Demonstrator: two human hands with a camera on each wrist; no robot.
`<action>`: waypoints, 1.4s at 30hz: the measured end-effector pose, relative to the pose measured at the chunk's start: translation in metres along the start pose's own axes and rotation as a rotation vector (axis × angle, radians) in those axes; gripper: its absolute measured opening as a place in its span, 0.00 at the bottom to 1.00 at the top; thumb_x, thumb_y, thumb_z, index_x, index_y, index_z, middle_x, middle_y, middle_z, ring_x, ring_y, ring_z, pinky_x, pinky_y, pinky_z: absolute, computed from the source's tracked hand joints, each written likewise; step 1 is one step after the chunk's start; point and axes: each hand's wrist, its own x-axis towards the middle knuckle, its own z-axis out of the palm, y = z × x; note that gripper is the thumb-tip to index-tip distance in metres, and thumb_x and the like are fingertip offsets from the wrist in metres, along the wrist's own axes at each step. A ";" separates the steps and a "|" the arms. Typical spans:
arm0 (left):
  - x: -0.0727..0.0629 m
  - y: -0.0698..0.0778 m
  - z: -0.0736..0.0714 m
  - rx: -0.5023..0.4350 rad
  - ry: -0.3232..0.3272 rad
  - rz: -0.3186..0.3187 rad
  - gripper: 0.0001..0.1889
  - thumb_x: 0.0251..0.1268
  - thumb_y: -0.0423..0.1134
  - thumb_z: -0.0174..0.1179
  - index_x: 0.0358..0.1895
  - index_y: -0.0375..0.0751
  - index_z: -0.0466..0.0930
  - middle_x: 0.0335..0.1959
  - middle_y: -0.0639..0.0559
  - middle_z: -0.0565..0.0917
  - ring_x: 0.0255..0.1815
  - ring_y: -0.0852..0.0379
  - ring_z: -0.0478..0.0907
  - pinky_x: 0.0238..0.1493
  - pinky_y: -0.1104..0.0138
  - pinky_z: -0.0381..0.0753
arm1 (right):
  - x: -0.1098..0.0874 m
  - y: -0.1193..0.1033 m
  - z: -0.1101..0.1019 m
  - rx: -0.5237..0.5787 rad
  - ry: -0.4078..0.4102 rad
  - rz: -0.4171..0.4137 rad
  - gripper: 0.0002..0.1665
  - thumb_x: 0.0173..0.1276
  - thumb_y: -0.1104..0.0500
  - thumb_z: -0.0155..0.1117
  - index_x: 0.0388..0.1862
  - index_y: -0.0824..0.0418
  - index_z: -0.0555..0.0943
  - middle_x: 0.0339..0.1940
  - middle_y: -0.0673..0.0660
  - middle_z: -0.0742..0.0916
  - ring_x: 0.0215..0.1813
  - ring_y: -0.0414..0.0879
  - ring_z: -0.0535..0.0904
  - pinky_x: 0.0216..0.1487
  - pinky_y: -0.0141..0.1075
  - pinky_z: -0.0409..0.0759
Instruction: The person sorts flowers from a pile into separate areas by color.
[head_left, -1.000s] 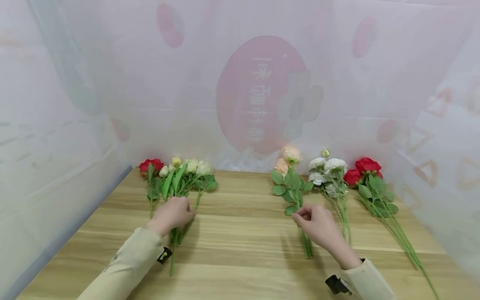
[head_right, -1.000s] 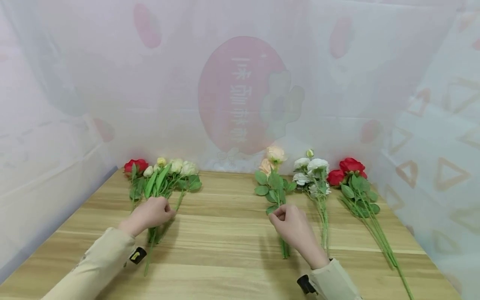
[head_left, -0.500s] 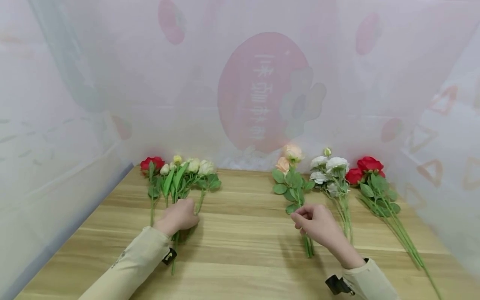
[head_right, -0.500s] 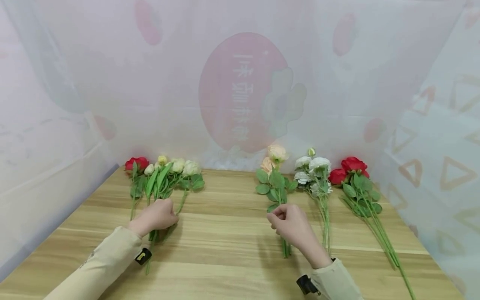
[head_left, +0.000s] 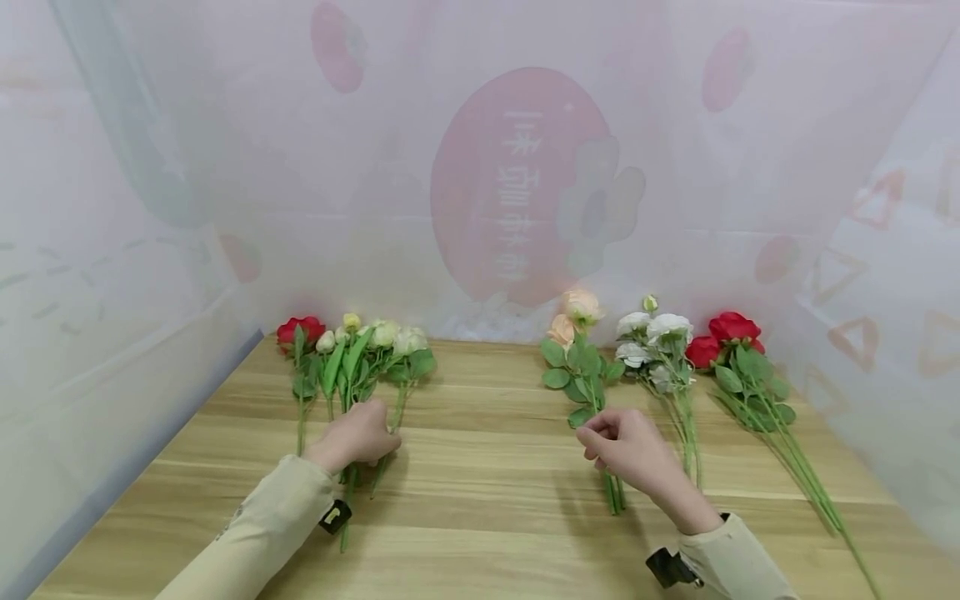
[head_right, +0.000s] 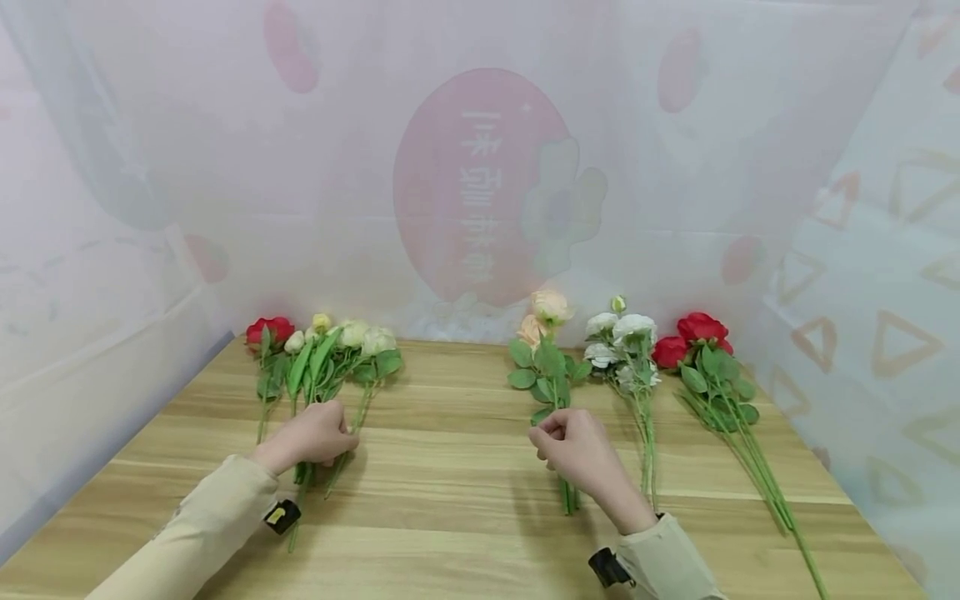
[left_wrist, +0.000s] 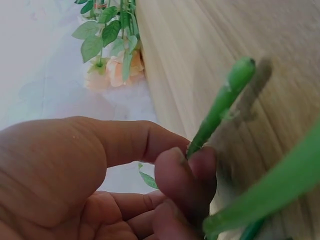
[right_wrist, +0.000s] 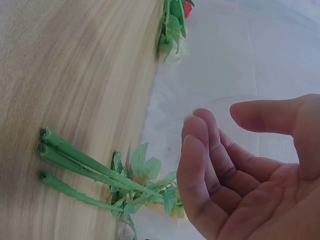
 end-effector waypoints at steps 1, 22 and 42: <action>0.000 0.001 -0.001 -0.003 -0.004 0.004 0.21 0.61 0.31 0.56 0.11 0.46 0.61 0.05 0.55 0.66 0.08 0.60 0.63 0.13 0.69 0.61 | 0.000 0.000 0.000 -0.001 -0.001 -0.003 0.09 0.71 0.59 0.63 0.40 0.65 0.84 0.25 0.58 0.84 0.29 0.54 0.82 0.28 0.40 0.80; -0.010 0.032 0.000 -0.245 0.098 0.202 0.16 0.66 0.32 0.57 0.18 0.43 0.72 0.12 0.55 0.75 0.13 0.57 0.73 0.18 0.68 0.66 | 0.001 0.002 0.002 0.081 -0.040 0.021 0.10 0.72 0.59 0.63 0.42 0.66 0.83 0.28 0.60 0.84 0.30 0.55 0.81 0.31 0.45 0.81; -0.060 0.098 0.036 -0.532 0.007 0.443 0.07 0.71 0.38 0.61 0.38 0.36 0.79 0.26 0.54 0.83 0.20 0.52 0.79 0.19 0.67 0.76 | -0.013 -0.017 0.025 0.287 -0.223 -0.068 0.18 0.71 0.49 0.65 0.44 0.64 0.83 0.34 0.61 0.84 0.36 0.60 0.80 0.36 0.49 0.82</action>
